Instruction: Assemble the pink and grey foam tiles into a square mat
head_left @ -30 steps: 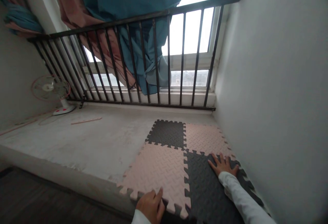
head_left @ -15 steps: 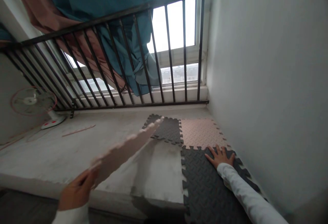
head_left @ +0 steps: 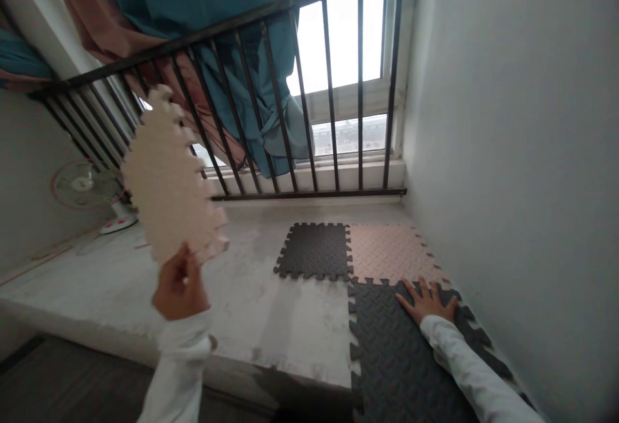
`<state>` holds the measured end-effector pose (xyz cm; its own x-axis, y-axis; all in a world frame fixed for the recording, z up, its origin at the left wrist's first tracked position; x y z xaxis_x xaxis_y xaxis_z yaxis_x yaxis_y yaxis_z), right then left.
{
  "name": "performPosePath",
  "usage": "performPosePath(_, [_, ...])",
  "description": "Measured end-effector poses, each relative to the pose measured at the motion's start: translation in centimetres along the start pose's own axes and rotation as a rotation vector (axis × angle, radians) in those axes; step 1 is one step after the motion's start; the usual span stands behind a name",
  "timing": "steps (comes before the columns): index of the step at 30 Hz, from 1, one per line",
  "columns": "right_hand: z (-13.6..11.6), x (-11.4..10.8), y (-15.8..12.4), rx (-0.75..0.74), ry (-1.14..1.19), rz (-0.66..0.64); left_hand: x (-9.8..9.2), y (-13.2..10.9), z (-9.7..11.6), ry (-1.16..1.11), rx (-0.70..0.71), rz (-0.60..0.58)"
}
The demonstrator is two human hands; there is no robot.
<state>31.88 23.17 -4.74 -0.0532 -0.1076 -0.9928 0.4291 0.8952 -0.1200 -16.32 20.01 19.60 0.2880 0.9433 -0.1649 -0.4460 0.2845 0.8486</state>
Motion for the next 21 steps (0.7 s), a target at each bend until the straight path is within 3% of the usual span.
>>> performPosePath(2, [0.0,0.2,0.1,-0.004,0.0,0.013,5.4,-2.7,2.6,-0.06,0.048,-0.094])
performPosePath(4, [0.0,0.3,0.1,-0.008,-0.003,0.024,11.4,-6.5,4.8,-0.067,0.09,-0.302])
performPosePath(6, [0.0,0.3,0.1,0.006,-0.015,0.041,17.1,-11.4,6.2,0.079,0.14,-0.672])
performPosePath(8, [-0.1,0.1,-0.1,0.014,-0.026,0.06,21.1,-16.8,6.3,0.296,0.218,-1.074])
performPosePath(10, [-0.3,-0.2,-0.3,0.018,-0.032,0.059,22.9,-20.9,5.9,0.417,0.245,-1.279])
performPosePath(13, [-0.4,-0.5,-0.5,0.029,-0.043,0.025,23.1,-23.7,5.2,0.479,0.245,-1.348])
performPosePath(21, [-0.1,0.0,-0.3,0.019,-0.049,0.027,23.2,-23.8,4.5,0.568,0.211,-1.396])
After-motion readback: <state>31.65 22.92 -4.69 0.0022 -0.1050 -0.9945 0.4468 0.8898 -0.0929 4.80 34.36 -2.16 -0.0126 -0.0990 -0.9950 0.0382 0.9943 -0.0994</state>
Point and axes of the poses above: each hand's wrist, its own y-axis towards the middle knuckle, its own x-axis out of the palm, z = x × y, the point moved 4 cm from there along y, towards the middle knuckle, and after that the axes turned 1 degree about y, right-handed, at the moved point
